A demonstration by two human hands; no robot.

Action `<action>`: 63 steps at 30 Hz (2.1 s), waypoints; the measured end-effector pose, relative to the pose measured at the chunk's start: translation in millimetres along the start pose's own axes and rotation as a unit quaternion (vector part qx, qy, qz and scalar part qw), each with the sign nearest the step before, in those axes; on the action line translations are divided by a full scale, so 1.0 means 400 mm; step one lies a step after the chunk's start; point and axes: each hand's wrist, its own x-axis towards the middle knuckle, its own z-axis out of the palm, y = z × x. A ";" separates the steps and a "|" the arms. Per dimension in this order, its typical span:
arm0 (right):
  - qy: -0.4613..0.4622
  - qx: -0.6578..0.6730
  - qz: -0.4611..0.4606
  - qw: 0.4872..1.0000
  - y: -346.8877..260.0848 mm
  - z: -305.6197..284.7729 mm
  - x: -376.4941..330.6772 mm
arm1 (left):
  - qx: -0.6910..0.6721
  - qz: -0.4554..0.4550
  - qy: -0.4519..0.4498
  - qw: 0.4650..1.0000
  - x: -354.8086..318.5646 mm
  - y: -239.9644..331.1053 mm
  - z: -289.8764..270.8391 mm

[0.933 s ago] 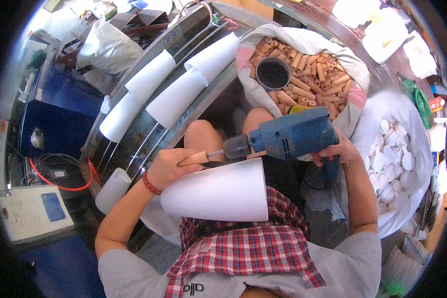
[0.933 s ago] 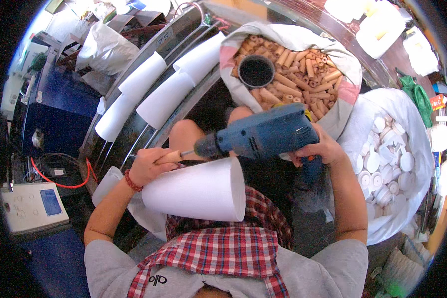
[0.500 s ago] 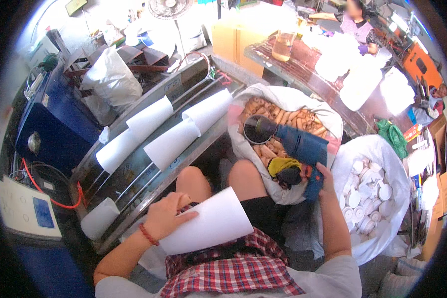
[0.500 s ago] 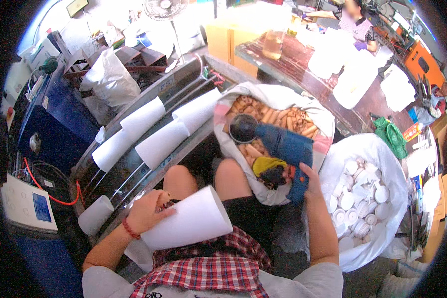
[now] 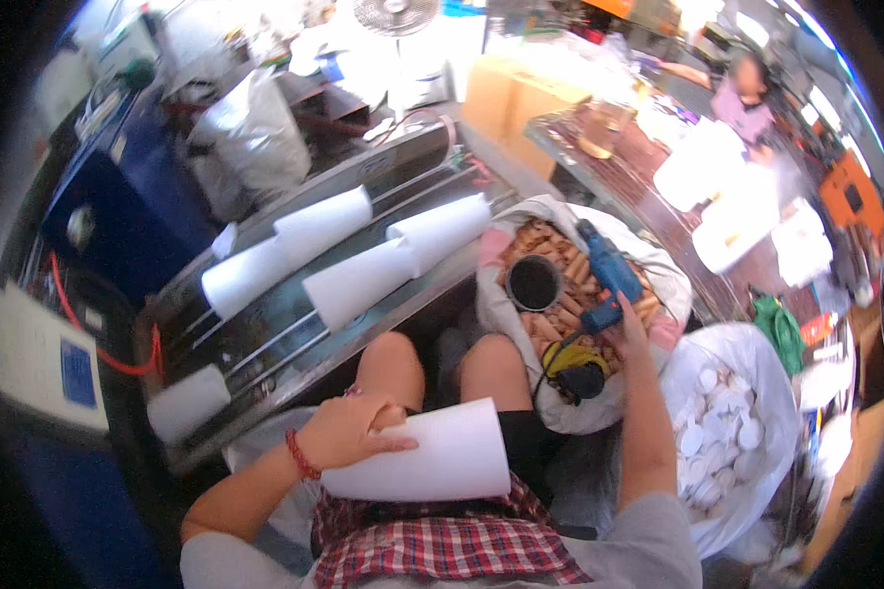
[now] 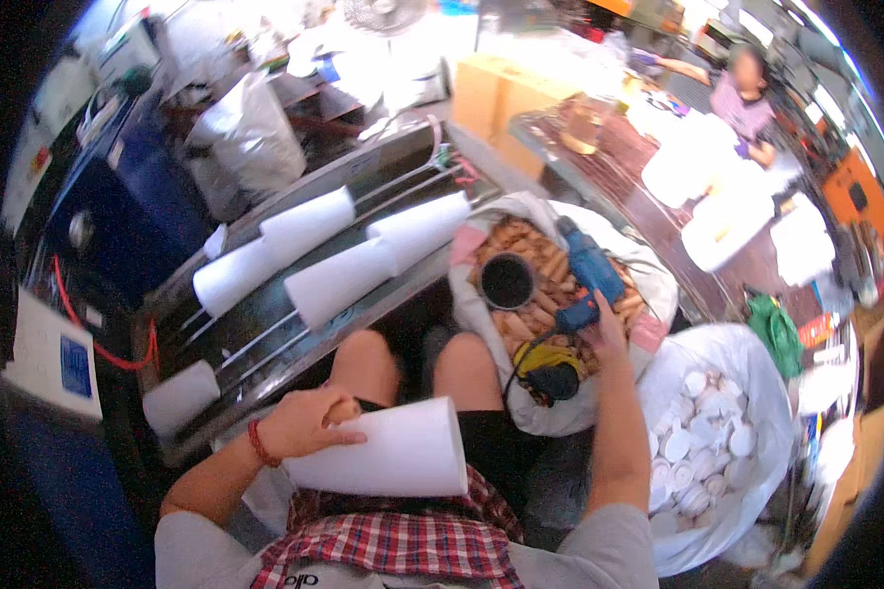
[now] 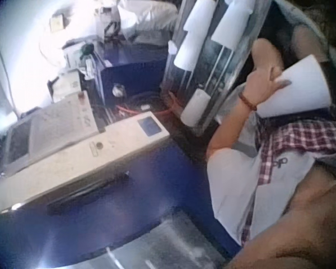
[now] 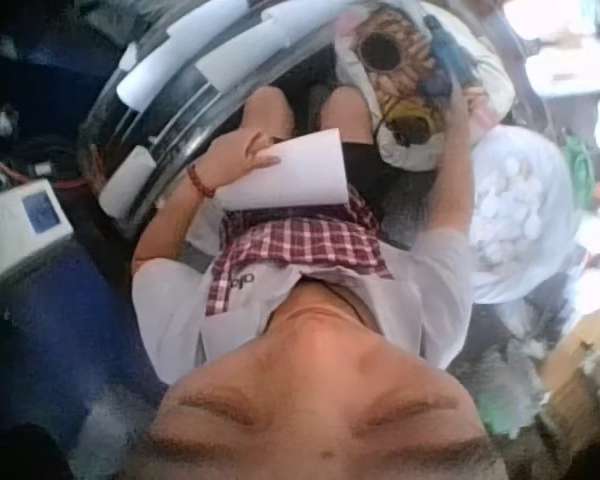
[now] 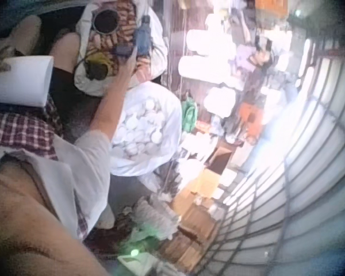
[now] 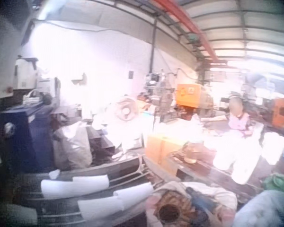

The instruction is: The person assembles white plastic components by drilling a hole into a white funnel-shaped piece and then inserting a wooden peg or handle into it, repeating the process with multiple units.

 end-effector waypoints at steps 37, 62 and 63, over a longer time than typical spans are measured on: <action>0.316 -0.361 -0.463 0.745 -0.417 -0.126 -0.193 | 0.358 -0.451 -0.133 0.806 -0.096 -0.855 -0.020; -0.118 -0.572 -0.202 0.786 -0.336 0.029 -0.017 | 0.307 -0.487 0.237 0.783 -0.257 -0.798 -0.186; -0.204 -0.673 -0.125 0.700 -0.314 0.092 -0.143 | 0.290 -0.451 0.259 0.803 -0.263 -0.815 -0.183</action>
